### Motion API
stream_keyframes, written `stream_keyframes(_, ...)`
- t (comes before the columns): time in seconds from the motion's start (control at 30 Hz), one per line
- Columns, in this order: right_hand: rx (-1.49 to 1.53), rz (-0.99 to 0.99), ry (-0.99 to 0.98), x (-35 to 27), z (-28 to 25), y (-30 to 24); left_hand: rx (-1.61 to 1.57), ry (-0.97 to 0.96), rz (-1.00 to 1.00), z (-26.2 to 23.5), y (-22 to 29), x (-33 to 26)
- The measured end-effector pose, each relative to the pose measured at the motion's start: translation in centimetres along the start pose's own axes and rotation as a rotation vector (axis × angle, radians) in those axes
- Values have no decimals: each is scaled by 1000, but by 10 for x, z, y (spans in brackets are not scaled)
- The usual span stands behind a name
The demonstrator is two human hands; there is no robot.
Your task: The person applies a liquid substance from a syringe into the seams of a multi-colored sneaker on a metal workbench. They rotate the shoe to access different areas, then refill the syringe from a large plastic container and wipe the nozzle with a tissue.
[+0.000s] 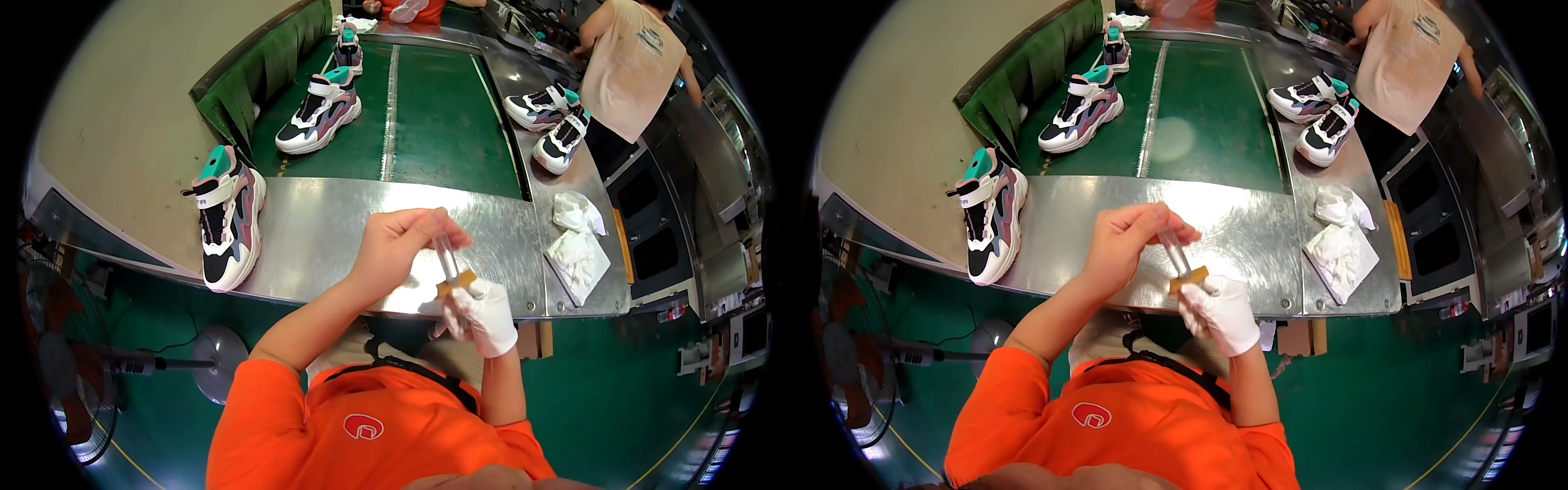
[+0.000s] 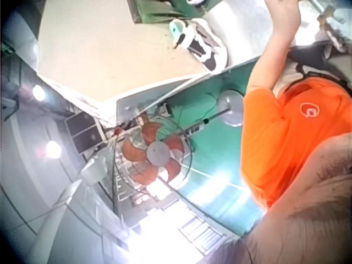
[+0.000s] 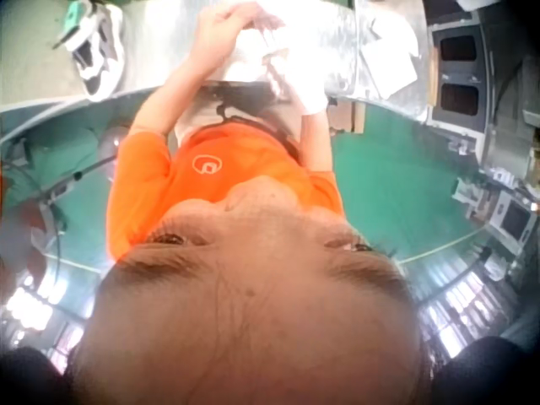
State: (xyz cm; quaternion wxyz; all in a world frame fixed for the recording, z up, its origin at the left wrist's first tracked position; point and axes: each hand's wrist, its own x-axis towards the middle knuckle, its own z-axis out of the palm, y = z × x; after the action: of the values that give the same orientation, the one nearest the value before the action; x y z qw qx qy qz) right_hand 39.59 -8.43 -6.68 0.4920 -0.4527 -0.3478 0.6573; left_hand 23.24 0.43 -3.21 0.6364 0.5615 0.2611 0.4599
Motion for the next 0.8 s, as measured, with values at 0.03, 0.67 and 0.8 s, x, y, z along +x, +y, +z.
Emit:
stream_keyframes(0.03,-207,-76,86,8,1,-1,11,51,23,-2,-2,4)
stream_keyframes(0.67,248,-28,-328,3,0,-5,-5,-129,72,-3,27,-7)
stream_keyframes(0.8,511,11,-563,10,-4,10,-69,-146,51,-1,23,-4)
